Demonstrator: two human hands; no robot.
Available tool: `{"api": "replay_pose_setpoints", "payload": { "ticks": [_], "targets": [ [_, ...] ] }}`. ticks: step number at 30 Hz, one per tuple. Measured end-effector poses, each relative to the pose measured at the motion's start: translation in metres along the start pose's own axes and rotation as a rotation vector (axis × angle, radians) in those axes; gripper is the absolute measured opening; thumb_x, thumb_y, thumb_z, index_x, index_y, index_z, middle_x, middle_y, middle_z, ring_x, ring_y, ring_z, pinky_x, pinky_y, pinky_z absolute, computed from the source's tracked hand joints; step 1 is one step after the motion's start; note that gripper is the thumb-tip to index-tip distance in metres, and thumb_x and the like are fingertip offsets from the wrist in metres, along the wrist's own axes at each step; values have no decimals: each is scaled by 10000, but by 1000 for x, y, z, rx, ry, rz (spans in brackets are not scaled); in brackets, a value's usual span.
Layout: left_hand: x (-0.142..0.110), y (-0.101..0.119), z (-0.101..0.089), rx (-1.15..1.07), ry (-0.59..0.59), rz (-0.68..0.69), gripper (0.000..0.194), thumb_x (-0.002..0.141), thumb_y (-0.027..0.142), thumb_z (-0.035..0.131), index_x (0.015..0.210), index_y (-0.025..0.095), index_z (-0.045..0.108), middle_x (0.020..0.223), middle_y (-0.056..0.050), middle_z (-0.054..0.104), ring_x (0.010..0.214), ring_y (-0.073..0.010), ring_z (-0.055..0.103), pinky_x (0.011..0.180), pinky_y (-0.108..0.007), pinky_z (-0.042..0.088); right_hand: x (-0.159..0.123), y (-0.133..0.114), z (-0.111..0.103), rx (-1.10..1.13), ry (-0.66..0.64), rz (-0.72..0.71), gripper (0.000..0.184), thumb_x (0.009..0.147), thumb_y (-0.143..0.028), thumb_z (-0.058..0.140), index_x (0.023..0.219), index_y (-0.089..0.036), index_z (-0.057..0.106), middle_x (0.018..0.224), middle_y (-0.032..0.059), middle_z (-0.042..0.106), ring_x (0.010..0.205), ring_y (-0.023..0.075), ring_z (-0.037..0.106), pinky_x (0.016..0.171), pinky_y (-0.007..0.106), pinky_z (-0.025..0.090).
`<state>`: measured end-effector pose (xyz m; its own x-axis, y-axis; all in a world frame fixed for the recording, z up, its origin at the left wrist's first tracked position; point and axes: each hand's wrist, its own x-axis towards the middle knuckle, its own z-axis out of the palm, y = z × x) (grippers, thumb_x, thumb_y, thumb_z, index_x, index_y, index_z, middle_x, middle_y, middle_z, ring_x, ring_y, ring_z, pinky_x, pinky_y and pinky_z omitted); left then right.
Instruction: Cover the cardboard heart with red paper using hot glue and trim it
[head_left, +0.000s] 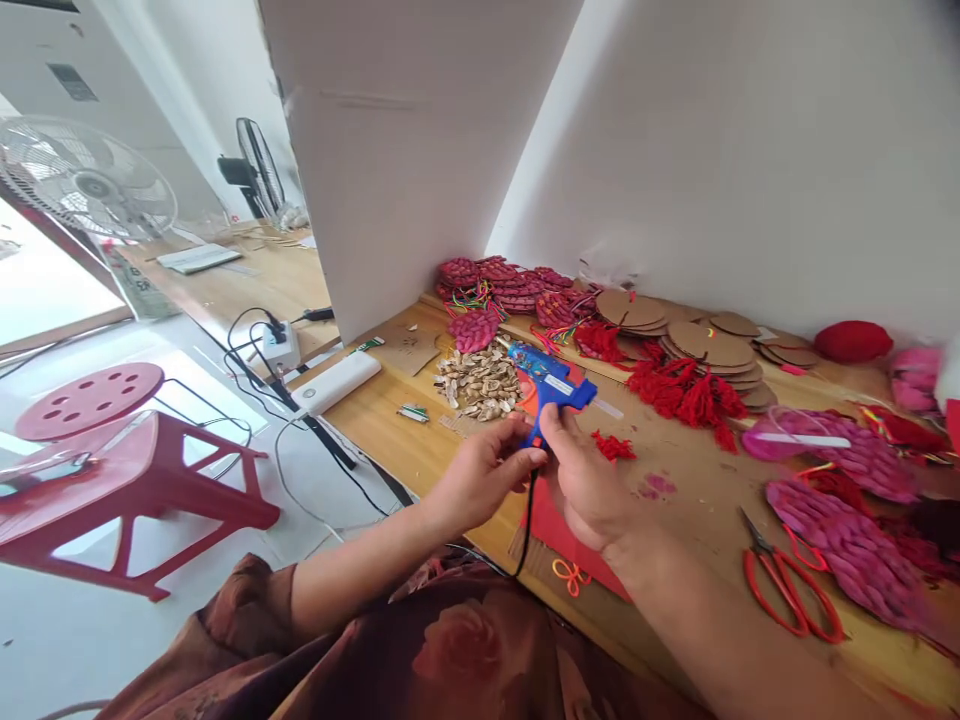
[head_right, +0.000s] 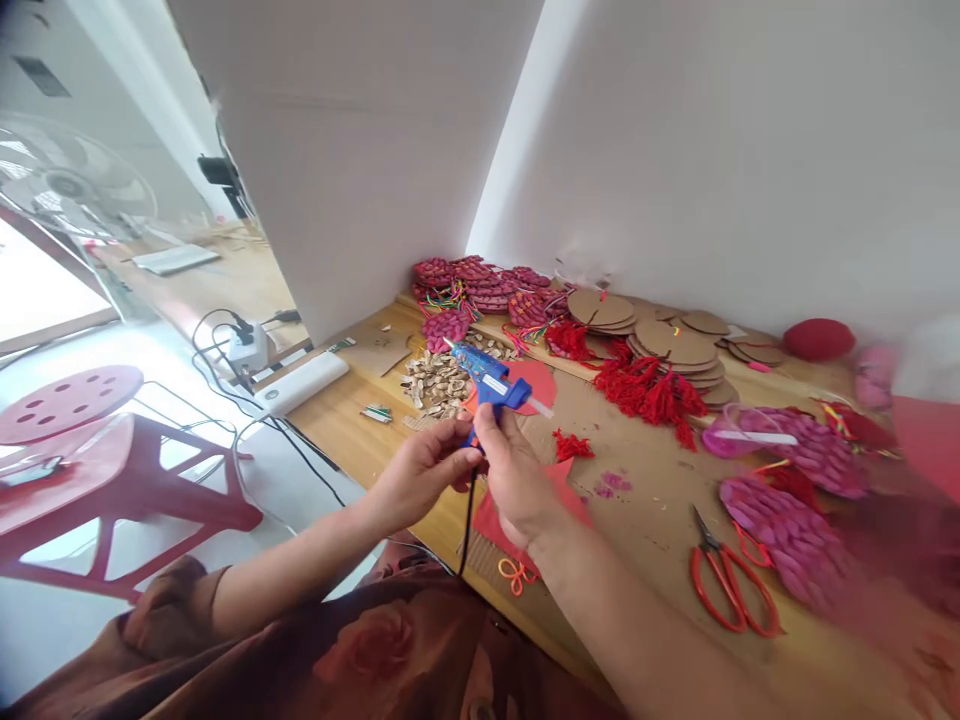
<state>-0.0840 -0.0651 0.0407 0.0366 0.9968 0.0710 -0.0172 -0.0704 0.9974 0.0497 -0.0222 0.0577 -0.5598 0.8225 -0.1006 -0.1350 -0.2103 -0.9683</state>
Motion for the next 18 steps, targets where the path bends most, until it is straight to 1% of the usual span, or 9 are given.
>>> {"api": "replay_pose_setpoints", "payload": {
  "ticks": [2,4,6,7,8,10,13,15,18],
  "targets": [
    [-2,11,-37,238,83,16,366,899,510,636,1056,179,640,819,-10,642,683,-124,587,636,-250,516,0,1,0,-42,-11,42,543,930,-625,588,1407,-374,528,1208,31,687,1050,223,647,791,348,486],
    [-3,23,-84,474,203,-14,372,880,507,627,1077,193,656,801,-2,652,673,-140,611,657,-273,531,-9,5,-7,-68,-63,138,514,912,-557,663,1374,-346,580,1200,40,694,1060,212,643,823,337,465],
    [-2,33,-133,659,305,-89,400,886,541,560,1061,196,661,792,-7,667,697,-167,652,680,-295,545,-24,13,-22,-49,-131,260,426,906,-545,676,1227,-265,693,1126,71,718,1020,211,655,823,334,466],
    [0,35,-156,793,334,-143,398,885,546,531,1037,203,666,764,-3,669,692,-174,659,682,-296,539,-34,18,-31,-32,-130,319,396,905,-551,676,1130,-231,734,1073,77,726,991,204,659,824,326,467],
    [3,35,-176,948,341,-195,385,886,539,502,1015,218,673,764,2,681,698,-175,663,693,-293,530,-43,23,-40,-24,-104,369,392,895,-563,681,1063,-215,752,1006,71,728,925,187,661,792,310,466],
    [12,29,-206,1041,341,-254,326,852,496,524,885,216,689,718,-8,686,663,-186,641,684,-303,502,-62,33,-60,22,36,410,381,869,-556,714,1042,-220,764,967,52,722,844,162,652,756,291,472],
    [29,13,-226,1134,332,-301,341,856,471,503,693,209,648,664,-46,672,677,-212,620,672,-308,467,-89,41,-83,109,249,405,385,775,-548,797,979,-222,785,885,53,716,766,175,647,643,274,482],
    [38,3,-228,1187,322,-302,331,870,436,491,692,207,649,729,-76,699,742,-230,628,704,-312,458,-105,43,-93,109,365,376,391,718,-547,832,924,-216,801,842,77,720,742,199,646,590,280,489],
    [44,-5,-230,1242,292,-292,300,890,397,494,753,200,674,838,-101,730,807,-241,640,747,-317,453,-128,44,-102,102,525,366,409,614,-547,883,852,-220,821,862,125,748,773,243,667,603,311,539]
  ]
}}
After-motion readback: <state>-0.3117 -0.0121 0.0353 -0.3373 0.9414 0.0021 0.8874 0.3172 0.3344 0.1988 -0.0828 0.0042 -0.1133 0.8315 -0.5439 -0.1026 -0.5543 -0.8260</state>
